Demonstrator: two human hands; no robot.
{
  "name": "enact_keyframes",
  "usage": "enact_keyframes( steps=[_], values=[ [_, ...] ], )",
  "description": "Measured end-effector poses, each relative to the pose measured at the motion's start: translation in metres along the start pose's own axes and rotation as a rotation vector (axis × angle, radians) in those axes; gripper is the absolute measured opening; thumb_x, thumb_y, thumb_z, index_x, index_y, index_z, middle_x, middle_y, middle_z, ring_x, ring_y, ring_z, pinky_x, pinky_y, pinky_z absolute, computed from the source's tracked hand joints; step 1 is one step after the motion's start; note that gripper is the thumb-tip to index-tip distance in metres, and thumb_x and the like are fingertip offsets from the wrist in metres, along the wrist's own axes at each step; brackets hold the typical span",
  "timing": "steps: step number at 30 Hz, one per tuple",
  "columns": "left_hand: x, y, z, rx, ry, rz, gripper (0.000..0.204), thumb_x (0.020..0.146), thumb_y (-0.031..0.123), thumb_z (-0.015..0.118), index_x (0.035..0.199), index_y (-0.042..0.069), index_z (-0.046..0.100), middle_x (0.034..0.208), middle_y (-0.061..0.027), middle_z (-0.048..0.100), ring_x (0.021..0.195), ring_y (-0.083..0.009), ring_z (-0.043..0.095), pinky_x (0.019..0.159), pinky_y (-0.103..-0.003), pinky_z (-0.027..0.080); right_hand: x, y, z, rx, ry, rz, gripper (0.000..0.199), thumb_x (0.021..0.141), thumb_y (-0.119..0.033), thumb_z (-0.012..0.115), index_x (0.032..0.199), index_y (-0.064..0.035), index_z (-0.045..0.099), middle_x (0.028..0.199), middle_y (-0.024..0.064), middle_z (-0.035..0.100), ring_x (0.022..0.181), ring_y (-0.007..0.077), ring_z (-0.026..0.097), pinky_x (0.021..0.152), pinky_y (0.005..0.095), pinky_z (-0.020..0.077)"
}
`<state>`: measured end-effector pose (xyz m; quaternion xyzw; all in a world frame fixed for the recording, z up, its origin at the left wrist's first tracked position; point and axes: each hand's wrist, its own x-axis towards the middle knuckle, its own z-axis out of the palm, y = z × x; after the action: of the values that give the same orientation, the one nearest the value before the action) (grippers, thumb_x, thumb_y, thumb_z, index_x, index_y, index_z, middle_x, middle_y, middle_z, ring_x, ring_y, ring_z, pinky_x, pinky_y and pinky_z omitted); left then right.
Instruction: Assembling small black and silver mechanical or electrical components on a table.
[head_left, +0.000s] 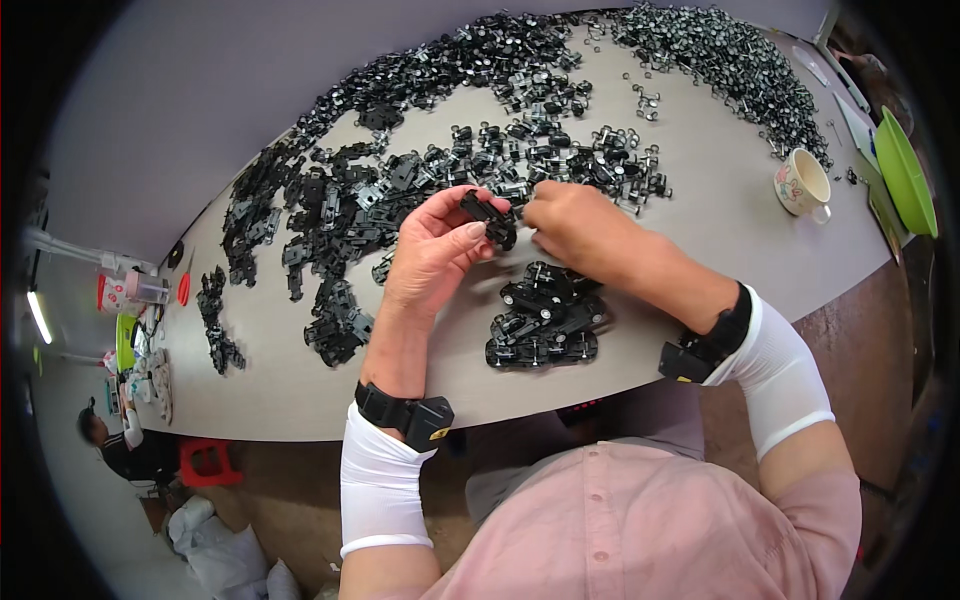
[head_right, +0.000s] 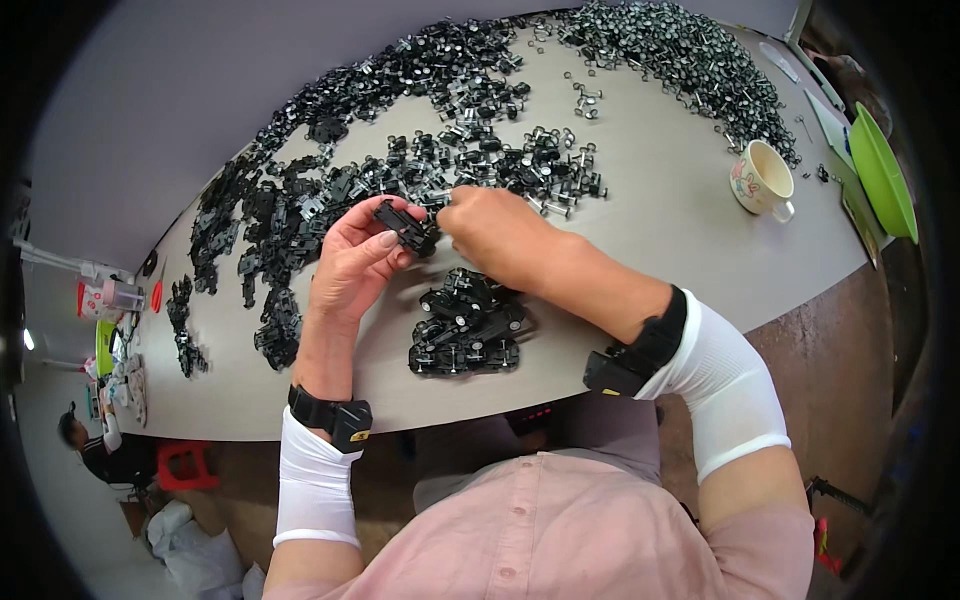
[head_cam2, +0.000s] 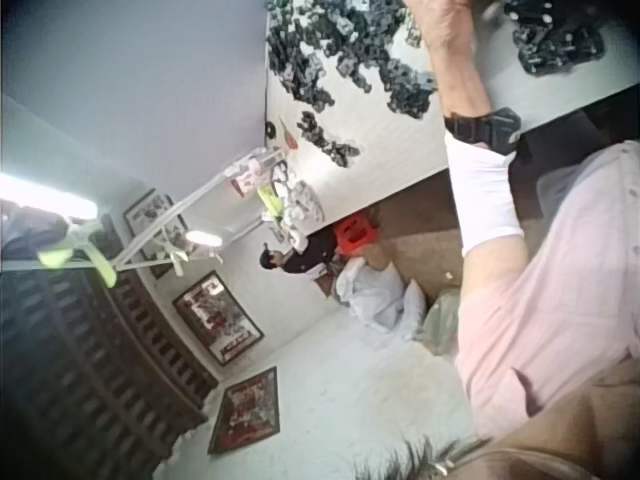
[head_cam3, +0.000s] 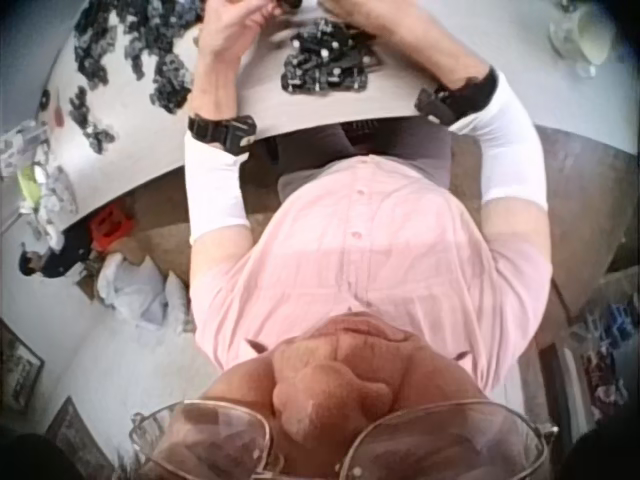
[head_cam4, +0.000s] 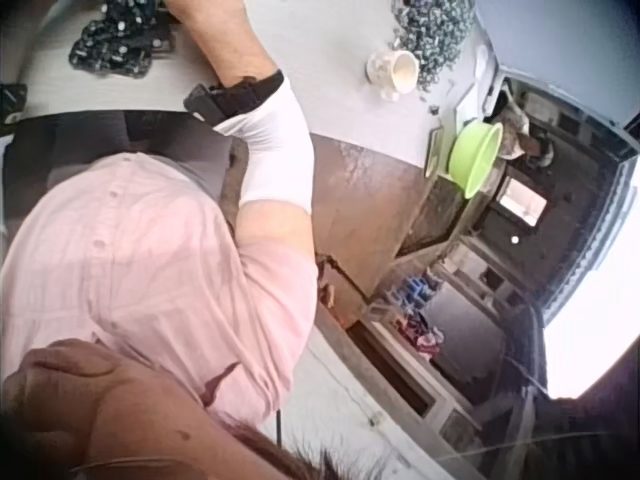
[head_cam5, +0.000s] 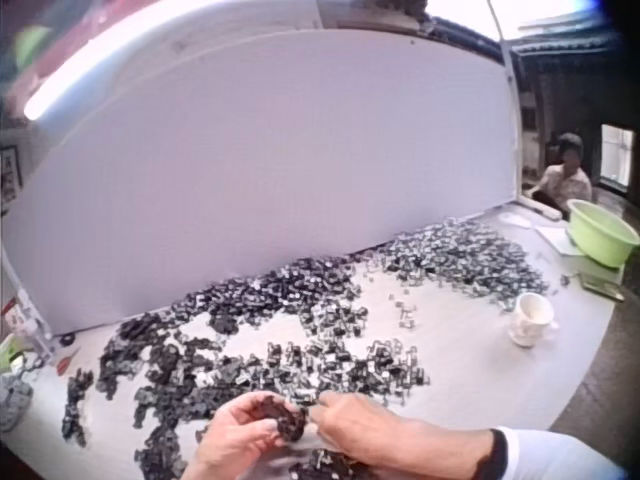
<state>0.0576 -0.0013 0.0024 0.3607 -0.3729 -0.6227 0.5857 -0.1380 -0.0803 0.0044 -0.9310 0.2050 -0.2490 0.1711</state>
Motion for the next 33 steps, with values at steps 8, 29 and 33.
enact_keyframes(
  steps=[8,29,33],
  values=[
    [0.003,-0.007,0.015,-0.011,0.032,0.033,0.037,0.08,-0.001,0.066,0.114,0.0,0.052,0.107,-0.0144,0.062,0.085,-0.0168,0.062,0.071,-0.028,0.055,0.003,-0.015,-0.021,0.865,0.408,0.28,0.008,0.081,0.005,0.06,0.088,0.0027,0.062,0.081,0.0032,0.061,0.069,0.0092,0.062,0.063,0.0219,0.0521],
    [0.001,-0.015,0.036,0.226,0.156,0.225,0.047,0.08,-0.009,0.061,0.126,0.0,0.051,0.091,-0.0049,0.062,0.08,-0.0116,0.062,0.071,-0.027,0.056,0.002,-0.012,-0.008,0.41,0.53,-0.105,0.009,0.07,0.006,0.063,0.075,0.0005,0.058,0.07,0.0102,0.057,0.06,0.0242,0.059,0.052,0.0322,0.0469],
    [0.001,-0.016,0.034,0.325,0.147,0.264,0.048,0.081,-0.009,0.06,0.127,0.0,0.051,0.092,-0.0061,0.063,0.079,-0.0117,0.062,0.073,-0.028,0.057,0.002,-0.015,-0.011,0.424,0.553,-0.073,0.01,0.07,0.006,0.064,0.076,-0.0003,0.059,0.07,0.0095,0.057,0.06,0.0233,0.058,0.051,0.0315,0.0467]
  ],
)
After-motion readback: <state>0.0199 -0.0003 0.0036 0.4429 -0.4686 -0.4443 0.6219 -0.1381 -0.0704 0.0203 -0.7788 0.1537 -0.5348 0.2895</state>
